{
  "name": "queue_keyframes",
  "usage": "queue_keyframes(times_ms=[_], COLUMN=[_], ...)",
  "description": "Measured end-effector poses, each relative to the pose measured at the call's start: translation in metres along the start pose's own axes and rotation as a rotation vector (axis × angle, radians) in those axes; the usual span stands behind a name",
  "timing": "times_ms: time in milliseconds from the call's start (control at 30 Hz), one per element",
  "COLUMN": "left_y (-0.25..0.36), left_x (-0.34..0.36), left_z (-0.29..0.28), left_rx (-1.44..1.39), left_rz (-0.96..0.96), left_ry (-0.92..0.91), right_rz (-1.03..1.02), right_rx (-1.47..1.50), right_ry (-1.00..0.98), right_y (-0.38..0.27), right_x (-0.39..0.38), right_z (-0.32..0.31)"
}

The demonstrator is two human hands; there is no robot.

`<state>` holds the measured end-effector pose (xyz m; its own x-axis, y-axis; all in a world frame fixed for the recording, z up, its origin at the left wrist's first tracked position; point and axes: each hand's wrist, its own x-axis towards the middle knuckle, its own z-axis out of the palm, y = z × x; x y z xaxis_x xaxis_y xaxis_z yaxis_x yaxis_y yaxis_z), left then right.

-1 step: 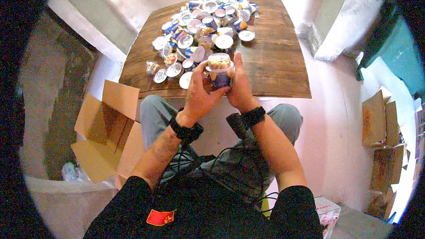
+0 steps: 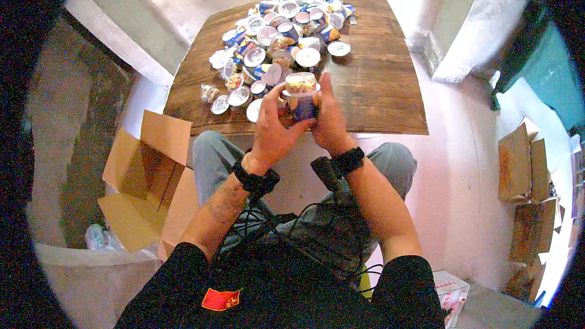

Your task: Packing small yogurt or food cups into cardboard boxes.

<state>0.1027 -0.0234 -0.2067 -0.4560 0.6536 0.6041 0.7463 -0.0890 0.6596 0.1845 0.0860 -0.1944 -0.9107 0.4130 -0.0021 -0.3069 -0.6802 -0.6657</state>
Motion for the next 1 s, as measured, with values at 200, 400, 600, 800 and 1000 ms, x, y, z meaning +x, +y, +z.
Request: queue_keyframes(times_ms=[200, 400, 600, 800, 1000], left_y=[0.007, 0.005, 0.008, 0.010, 0.005], left_x=[0.005, 0.006, 0.007, 0.011, 0.009], left_z=[-0.001, -0.001, -0.014, -0.033, -0.050], left_rx=[0.259, 0.256, 0.183, 0.049, 0.014], left_rz=[0.152, 0.148, 0.077, 0.077, -0.191], left_ry=[0.062, 0.062, 0.021, -0.052, -0.034], right_rz=[-0.056, -0.072, -0.048, -0.081, -0.087], right_rx=[-0.067, -0.093, -0.102, 0.000, 0.029], right_ry=[0.041, 0.011, -0.024, 0.061, -0.107], right_y=[0.003, 0.005, 0.012, -0.001, 0.017], right_x=[0.003, 0.004, 0.012, 0.006, 0.013], right_z=[-0.006, -0.010, -0.013, 0.016, 0.031])
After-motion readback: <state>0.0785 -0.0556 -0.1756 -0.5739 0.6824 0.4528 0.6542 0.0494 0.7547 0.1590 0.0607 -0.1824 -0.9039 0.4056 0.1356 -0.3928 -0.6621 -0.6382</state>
